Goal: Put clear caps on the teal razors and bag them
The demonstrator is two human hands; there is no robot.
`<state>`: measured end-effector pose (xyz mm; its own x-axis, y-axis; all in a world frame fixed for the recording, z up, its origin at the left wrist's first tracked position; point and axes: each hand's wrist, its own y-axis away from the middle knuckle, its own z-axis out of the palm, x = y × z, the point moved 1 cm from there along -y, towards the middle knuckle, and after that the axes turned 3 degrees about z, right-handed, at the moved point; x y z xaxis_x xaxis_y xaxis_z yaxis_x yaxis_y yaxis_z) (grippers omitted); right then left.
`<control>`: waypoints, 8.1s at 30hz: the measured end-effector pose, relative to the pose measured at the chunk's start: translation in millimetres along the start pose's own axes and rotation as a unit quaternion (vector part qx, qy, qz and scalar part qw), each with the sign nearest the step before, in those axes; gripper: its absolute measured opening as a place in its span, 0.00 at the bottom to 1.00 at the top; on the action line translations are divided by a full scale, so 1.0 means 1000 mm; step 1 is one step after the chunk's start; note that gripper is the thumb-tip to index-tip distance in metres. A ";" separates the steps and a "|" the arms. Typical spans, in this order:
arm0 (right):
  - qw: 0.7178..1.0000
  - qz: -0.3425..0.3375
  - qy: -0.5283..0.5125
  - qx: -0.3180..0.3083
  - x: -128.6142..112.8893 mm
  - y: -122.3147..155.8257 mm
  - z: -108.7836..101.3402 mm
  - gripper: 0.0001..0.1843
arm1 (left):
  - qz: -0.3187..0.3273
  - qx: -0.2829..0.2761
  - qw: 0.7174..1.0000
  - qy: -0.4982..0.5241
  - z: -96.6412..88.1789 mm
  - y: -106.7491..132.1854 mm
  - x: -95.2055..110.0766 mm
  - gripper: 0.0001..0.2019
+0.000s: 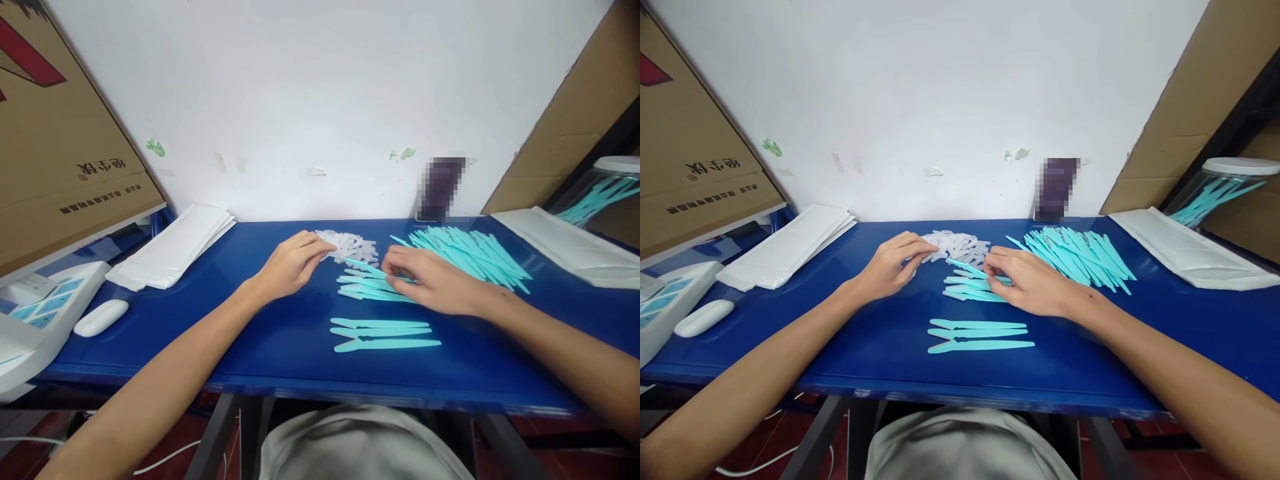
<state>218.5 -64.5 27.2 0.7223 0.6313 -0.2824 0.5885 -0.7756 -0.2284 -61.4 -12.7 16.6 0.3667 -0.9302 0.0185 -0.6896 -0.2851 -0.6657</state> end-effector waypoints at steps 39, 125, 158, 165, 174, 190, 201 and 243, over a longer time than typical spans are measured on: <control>0.993 0.025 -0.009 -0.117 -0.009 0.005 0.000 0.15 | -0.115 -0.318 0.941 -0.015 -0.025 0.010 -0.029 0.11; 0.998 -0.011 -0.020 -0.063 -0.014 0.005 -0.001 0.10 | -0.164 -0.197 0.966 -0.030 0.013 0.015 -0.030 0.19; 0.997 -0.019 0.009 0.080 -0.023 0.005 -0.004 0.06 | -0.096 -0.238 0.965 -0.055 0.017 0.004 -0.011 0.18; 0.996 0.011 0.039 0.083 -0.010 -0.001 0.004 0.08 | -0.108 -0.255 0.958 -0.072 0.007 0.001 -0.013 0.11; 0.995 0.055 0.048 0.062 -0.005 0.001 0.006 0.14 | -0.112 -0.251 0.961 -0.042 0.011 0.005 -0.011 0.17; 0.992 0.070 0.089 0.054 -0.006 0.000 0.006 0.17 | -0.289 0.056 0.912 0.287 0.011 -0.007 0.002 0.12; 0.993 0.042 0.094 0.056 -0.006 0.002 0.003 0.15 | -0.280 0.056 0.910 0.302 0.014 -0.006 0.003 0.11; 0.978 -0.042 -0.048 -0.200 -0.044 0.012 -0.002 0.06 | -0.222 -0.245 0.936 -0.119 0.005 0.009 -0.029 0.17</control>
<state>194.3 -102.0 38.8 0.6391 0.6747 -0.3692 0.7530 -0.6467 0.1217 -74.8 13.2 6.1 0.7730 -0.6343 0.0070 -0.6192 -0.7568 -0.2095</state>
